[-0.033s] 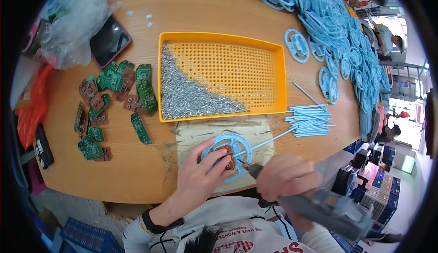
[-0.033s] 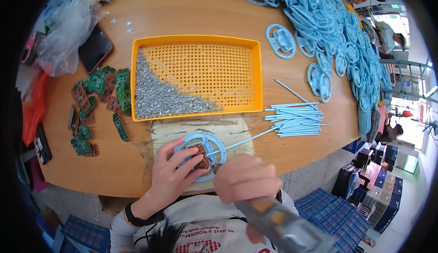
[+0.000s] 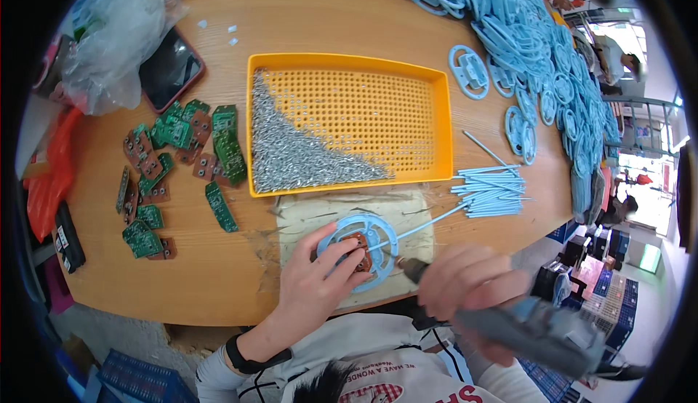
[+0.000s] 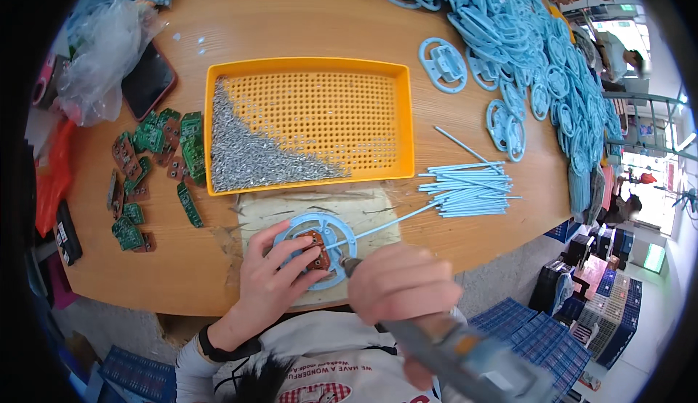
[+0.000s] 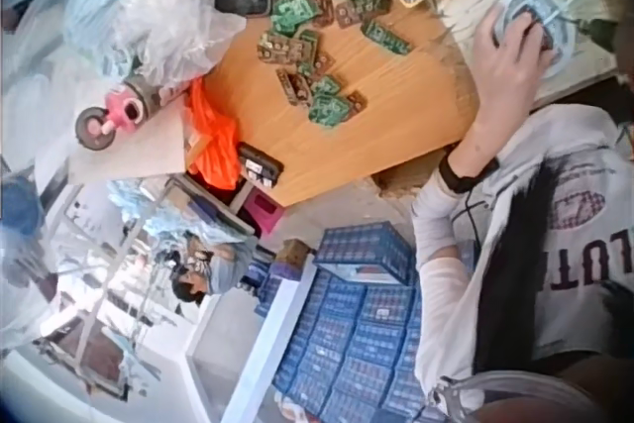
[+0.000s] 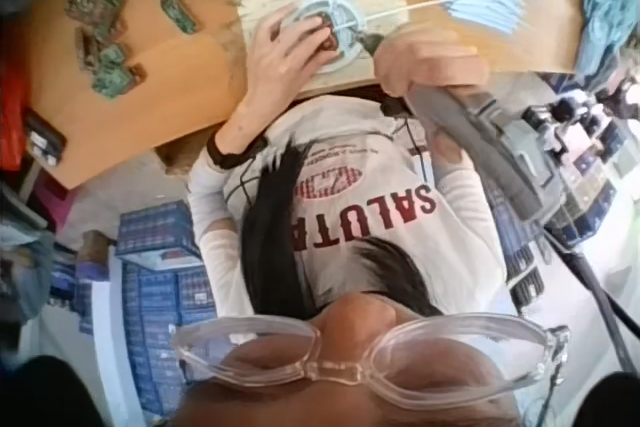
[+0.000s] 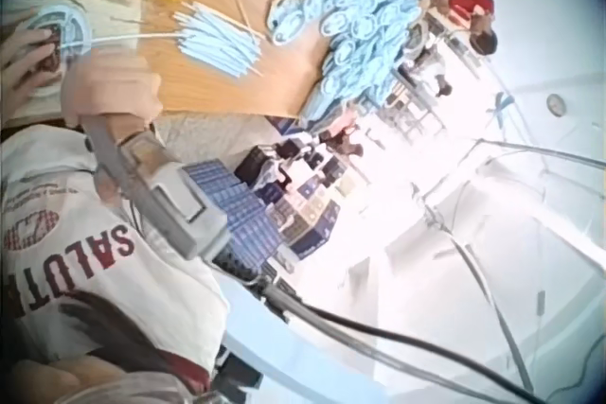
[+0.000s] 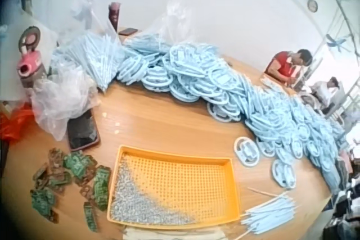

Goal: The person assembles small electronic devices by inserting circuit boards into light blue plastic housings and securing them with screws using a power drill. The person repeatedly picks up components, aligns them, and fastens them together at a workbench.

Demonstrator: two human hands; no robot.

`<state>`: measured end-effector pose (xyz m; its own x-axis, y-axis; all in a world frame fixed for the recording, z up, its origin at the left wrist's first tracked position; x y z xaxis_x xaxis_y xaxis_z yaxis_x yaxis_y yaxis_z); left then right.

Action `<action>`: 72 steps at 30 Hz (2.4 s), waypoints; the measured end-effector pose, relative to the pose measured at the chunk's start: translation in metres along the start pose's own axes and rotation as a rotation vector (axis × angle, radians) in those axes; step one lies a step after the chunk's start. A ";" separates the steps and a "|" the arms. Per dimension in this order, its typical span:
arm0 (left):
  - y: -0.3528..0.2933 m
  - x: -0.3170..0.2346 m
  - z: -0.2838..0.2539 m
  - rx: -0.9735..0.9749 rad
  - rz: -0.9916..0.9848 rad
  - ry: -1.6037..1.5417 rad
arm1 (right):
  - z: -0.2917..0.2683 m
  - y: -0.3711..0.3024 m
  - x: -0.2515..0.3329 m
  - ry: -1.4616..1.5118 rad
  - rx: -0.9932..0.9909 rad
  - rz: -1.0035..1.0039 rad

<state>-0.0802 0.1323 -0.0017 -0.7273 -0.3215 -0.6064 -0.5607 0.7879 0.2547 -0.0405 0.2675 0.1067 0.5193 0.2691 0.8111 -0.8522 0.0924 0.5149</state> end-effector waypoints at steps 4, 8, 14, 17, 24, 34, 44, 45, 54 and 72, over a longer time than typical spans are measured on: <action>-0.001 0.001 -0.001 0.013 -0.008 0.007 | -0.043 -0.006 0.013 -0.103 -0.257 -0.187; 0.001 -0.002 0.002 0.038 -0.021 -0.018 | -0.084 -0.002 0.001 -0.345 -0.391 -0.247; -0.001 0.000 0.001 0.062 -0.045 -0.009 | -0.099 -0.002 -0.016 -0.484 -0.447 -0.114; -0.002 0.000 0.001 0.066 -0.043 -0.006 | -0.099 -0.003 -0.021 -0.472 -0.457 -0.120; -0.002 0.001 0.003 0.056 -0.038 -0.003 | -0.088 -0.003 -0.025 -0.605 -0.488 -0.045; 0.001 0.002 0.005 -0.034 -0.042 -0.021 | -0.069 -0.002 0.015 -0.284 -0.386 -0.340; 0.007 0.007 0.013 0.143 -0.275 -0.121 | 0.027 -0.030 -0.004 -0.036 -0.059 -0.003; 0.007 0.009 0.013 0.161 -0.297 -0.138 | 0.031 -0.032 -0.008 -0.059 -0.037 -0.010; 0.009 0.010 0.012 0.160 -0.291 -0.144 | 0.039 -0.036 -0.016 -0.114 0.009 -0.037; 0.006 0.010 0.013 0.146 -0.313 -0.173 | 0.049 -0.046 -0.018 -0.100 0.124 -0.033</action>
<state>-0.0856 0.1402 -0.0161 -0.4450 -0.4750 -0.7592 -0.6737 0.7361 -0.0657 -0.0080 0.2110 0.0818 0.5555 0.1707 0.8138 -0.8237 -0.0210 0.5667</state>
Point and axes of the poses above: each hand's wrist, its own y-axis towards the middle knuckle, its own z-axis out of the palm, x = y × z, the point moved 7 cm from there along y, towards the middle knuckle, and after that the axes turned 12 degrees about y, right-handed, at the moved point
